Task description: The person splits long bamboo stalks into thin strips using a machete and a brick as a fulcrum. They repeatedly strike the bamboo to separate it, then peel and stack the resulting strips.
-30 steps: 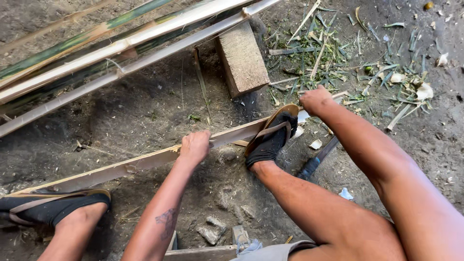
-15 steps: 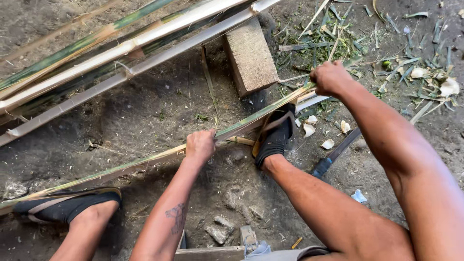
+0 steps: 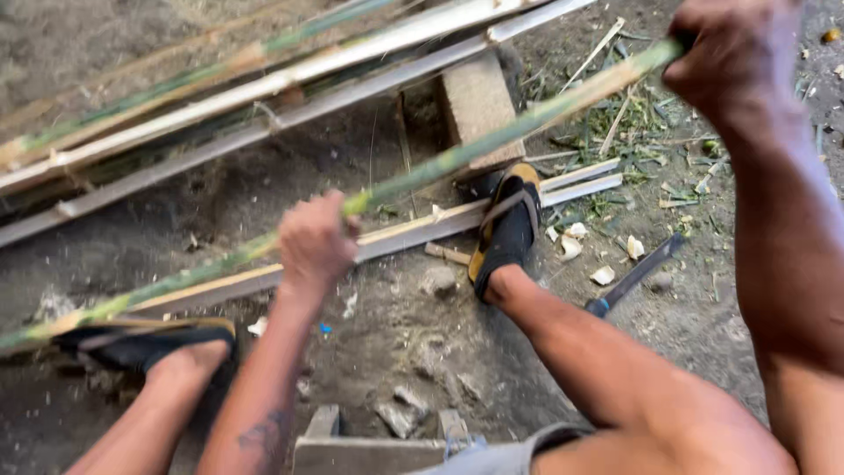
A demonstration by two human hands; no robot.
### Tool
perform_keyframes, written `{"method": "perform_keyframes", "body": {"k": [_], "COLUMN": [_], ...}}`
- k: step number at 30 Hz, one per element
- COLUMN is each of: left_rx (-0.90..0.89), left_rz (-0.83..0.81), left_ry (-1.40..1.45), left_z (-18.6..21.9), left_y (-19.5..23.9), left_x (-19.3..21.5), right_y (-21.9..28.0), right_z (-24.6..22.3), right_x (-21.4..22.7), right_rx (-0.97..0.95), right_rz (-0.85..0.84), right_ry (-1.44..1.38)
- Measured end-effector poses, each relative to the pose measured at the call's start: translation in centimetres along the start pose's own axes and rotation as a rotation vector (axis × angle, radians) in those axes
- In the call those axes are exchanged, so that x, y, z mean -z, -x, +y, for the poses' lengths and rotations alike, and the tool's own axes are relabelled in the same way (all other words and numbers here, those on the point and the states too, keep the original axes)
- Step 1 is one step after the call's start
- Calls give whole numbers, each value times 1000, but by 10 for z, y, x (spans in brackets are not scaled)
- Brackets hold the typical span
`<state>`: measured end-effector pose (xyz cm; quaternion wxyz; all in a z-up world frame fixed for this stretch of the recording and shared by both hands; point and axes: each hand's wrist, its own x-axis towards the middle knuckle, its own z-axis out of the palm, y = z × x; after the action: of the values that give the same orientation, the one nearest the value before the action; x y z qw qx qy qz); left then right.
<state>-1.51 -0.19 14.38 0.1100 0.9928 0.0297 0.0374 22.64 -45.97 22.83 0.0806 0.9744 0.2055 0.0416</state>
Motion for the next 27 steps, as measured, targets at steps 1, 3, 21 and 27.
{"method": "perform_keyframes", "body": {"k": [1, 3, 21, 27], "left_rx": [90, 265, -141, -62], "left_rz": [-75, -199, 783, 443], "left_ry": [38, 115, -46, -42], "left_z": [-9, -25, -54, -86], "left_y": [-3, -8, -24, -2], "left_x": [7, 17, 115, 82], "right_y": [-3, -11, 11, 2], "right_z": [-10, -46, -246, -290], "right_x": [21, 64, 173, 114], "right_rx": [-63, -217, 500, 553], "right_rz": [-4, -97, 487, 79], "right_ry": [-102, -171, -20, -158]}}
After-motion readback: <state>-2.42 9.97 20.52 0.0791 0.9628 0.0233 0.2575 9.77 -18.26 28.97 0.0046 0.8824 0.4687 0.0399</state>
